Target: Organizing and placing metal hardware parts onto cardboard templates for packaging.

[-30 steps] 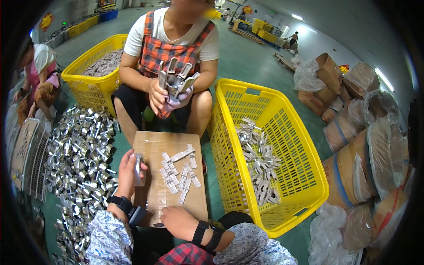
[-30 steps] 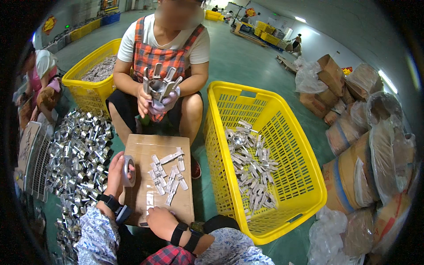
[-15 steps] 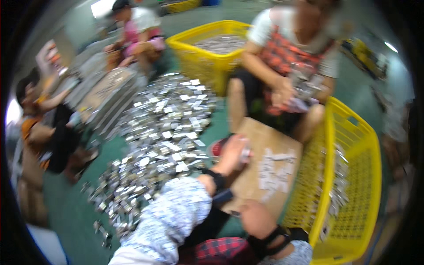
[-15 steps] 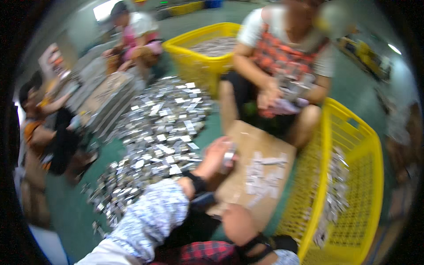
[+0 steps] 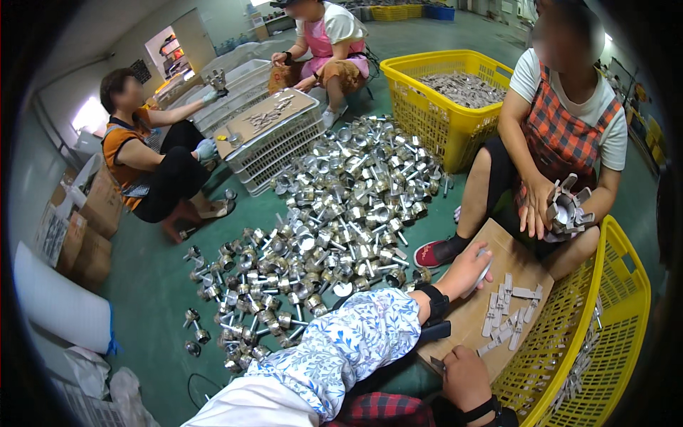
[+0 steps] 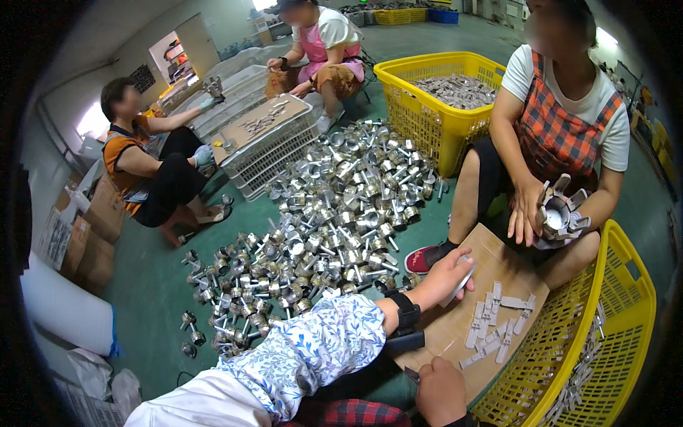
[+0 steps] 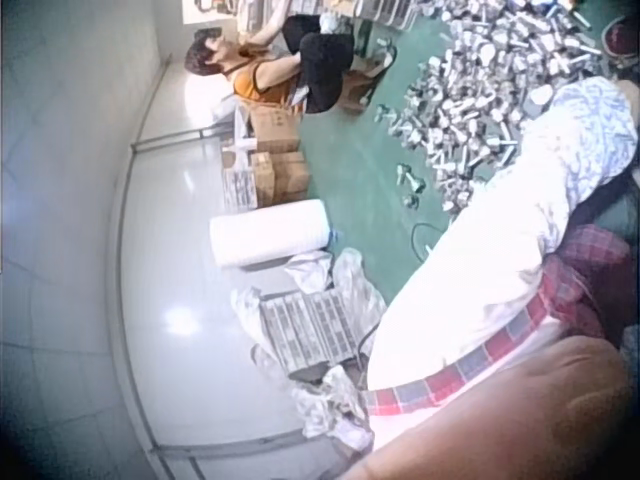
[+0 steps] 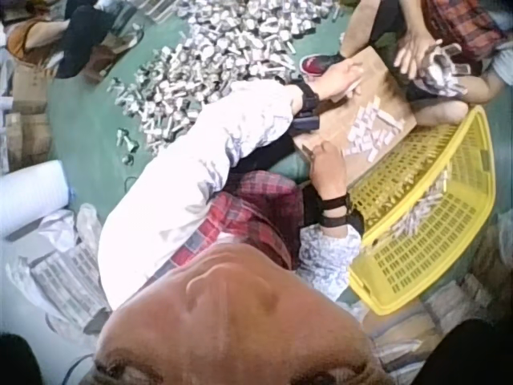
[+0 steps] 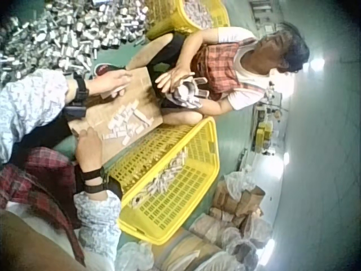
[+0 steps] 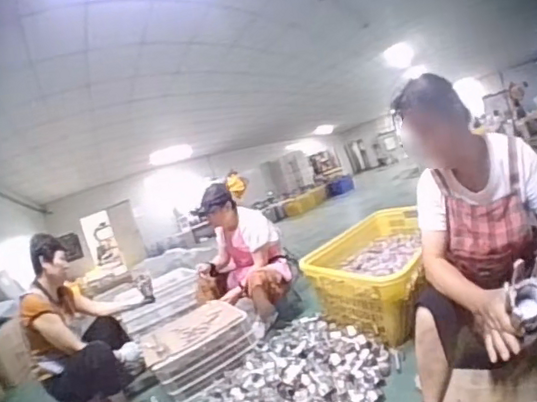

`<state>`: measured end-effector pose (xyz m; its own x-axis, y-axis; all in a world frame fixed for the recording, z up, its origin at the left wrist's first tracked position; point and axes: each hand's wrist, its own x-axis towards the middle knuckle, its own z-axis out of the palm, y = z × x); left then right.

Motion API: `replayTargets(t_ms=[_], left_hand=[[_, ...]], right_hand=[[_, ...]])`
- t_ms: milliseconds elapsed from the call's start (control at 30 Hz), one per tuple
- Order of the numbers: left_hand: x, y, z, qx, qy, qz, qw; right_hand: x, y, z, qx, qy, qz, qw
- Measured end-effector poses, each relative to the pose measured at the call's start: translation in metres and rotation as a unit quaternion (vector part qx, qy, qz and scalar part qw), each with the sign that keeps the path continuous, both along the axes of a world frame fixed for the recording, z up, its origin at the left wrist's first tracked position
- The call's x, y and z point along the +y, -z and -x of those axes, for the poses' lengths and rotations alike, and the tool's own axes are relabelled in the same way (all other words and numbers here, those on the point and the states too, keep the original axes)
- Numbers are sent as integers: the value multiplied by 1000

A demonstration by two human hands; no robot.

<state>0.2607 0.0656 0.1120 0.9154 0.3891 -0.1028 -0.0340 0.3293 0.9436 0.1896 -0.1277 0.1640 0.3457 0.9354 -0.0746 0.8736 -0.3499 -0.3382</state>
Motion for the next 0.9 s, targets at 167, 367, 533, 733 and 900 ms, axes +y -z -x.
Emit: replayTargets(t_ms=[167,367,533,733,900], left_hand=[[1,2,0,-3,2,-1,1000],[0,-1,1,5,1,-8,1000],[0,0,0,6,2,-7,1000],[0,-1,1,5,1,-7,1000],[0,-1,1,6,0,-5,1000]], right_hand=[[1,-3,0,-5,-1,16,1000],[0,-3,1,-5,-1,30,1000],[0,-2,0,-2,-1,29,1000],[0,0,0,-3,-1,28,1000],[0,0,-1,-4,-8,18,1000]])
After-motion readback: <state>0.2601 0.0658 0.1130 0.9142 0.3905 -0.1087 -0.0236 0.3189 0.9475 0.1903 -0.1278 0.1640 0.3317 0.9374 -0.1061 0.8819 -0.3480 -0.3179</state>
